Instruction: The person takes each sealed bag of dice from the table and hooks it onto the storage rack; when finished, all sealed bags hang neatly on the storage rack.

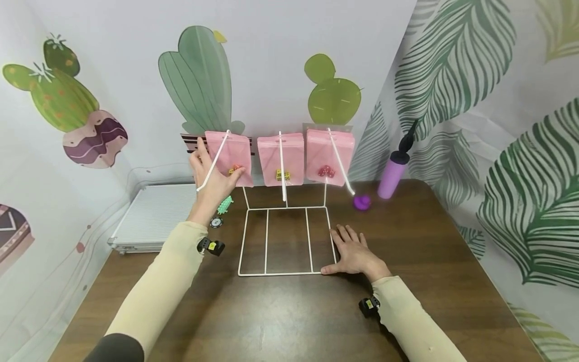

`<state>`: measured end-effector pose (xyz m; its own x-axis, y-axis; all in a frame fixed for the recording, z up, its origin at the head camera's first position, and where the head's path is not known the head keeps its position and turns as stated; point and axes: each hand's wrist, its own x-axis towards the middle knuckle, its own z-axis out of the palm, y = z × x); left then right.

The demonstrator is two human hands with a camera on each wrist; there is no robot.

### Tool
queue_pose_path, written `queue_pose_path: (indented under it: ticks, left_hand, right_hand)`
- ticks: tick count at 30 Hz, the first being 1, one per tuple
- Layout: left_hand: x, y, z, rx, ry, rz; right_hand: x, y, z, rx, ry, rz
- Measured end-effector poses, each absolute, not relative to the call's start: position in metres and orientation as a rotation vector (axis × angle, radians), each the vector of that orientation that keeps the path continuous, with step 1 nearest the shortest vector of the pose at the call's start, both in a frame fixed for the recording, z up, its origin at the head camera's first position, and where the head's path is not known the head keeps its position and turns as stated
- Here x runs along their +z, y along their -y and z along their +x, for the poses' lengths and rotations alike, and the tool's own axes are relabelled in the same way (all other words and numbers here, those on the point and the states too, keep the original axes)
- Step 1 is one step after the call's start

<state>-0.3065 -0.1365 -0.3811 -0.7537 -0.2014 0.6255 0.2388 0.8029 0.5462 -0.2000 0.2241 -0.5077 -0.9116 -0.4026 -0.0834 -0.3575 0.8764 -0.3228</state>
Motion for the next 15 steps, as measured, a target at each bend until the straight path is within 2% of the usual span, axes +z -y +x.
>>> queue_pose_path:
  ticks: [15]
  left_hand:
    - [-0.380,0.151,-0.298,-0.868,2.380,-0.075]
  right_hand:
    - [-0.509,-0.225,-0.206,-0.467,-2.907,-0.592]
